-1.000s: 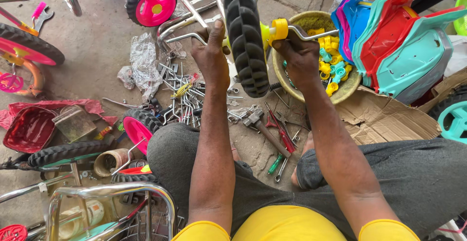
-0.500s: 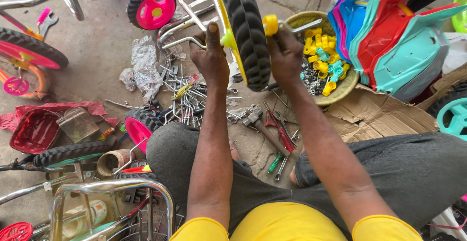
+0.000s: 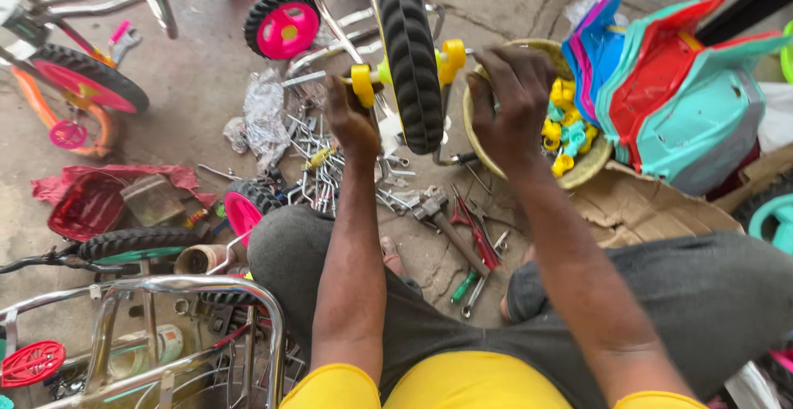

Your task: The person assembles a tricycle wheel by attaching a yellow plastic hub to a black tire and securing it to the metal frame. They use a wrench to tighten the axle nut and then attach a yellow plastic cap to the hub.

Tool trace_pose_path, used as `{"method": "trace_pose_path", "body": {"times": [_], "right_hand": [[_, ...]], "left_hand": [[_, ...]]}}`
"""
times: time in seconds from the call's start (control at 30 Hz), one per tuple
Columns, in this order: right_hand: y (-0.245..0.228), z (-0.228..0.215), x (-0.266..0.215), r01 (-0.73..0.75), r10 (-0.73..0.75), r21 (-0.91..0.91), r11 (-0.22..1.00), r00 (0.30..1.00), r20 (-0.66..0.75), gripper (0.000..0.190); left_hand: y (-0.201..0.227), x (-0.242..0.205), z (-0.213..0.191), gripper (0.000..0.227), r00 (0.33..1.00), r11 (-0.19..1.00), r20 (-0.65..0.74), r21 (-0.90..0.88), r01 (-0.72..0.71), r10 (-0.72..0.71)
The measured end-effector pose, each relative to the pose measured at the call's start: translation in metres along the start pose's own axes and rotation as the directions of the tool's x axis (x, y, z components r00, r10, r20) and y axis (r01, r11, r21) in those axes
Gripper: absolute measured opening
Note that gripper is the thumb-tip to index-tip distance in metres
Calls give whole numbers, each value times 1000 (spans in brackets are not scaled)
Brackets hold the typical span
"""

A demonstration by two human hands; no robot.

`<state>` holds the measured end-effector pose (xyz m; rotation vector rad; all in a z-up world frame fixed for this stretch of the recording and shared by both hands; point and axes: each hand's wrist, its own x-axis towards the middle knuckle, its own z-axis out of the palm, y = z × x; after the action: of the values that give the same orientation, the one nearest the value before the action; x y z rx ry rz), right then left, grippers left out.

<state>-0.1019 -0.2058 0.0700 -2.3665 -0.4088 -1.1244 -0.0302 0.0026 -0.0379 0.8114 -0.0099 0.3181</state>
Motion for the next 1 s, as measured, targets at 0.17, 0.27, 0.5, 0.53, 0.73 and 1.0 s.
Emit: {"method": "trace_pose_path", "body": {"times": [0.17, 0.27, 0.5, 0.53, 0.73, 1.0], "right_hand": [[20, 9, 56, -121, 68, 74, 990, 865, 497, 30], [31, 7, 65, -185, 47, 148, 971, 764, 644, 39], [38, 17, 88, -315, 187, -16, 949, 518, 835, 42], [38, 17, 91, -326, 210, -47, 944, 484, 850, 41], [33, 20, 86, -282, 184, -31, 959, 534, 825, 42], [32, 18, 81, -309, 215, -60, 949, 497, 841, 42]], "left_hand": [[24, -9, 10, 55, 987, 964, 150, 250, -88, 51], [37, -5, 9, 51, 975, 971, 206, 237, 31, -81], [42, -1, 1, 42, 963, 969, 241, 240, 60, -120], [39, -5, 2, 42, 974, 961, 210, 276, 29, -90], [18, -21, 13, 32, 981, 799, 66, 572, -186, 181], [32, -12, 17, 32, 996, 960, 81, 273, -63, 42]]}}
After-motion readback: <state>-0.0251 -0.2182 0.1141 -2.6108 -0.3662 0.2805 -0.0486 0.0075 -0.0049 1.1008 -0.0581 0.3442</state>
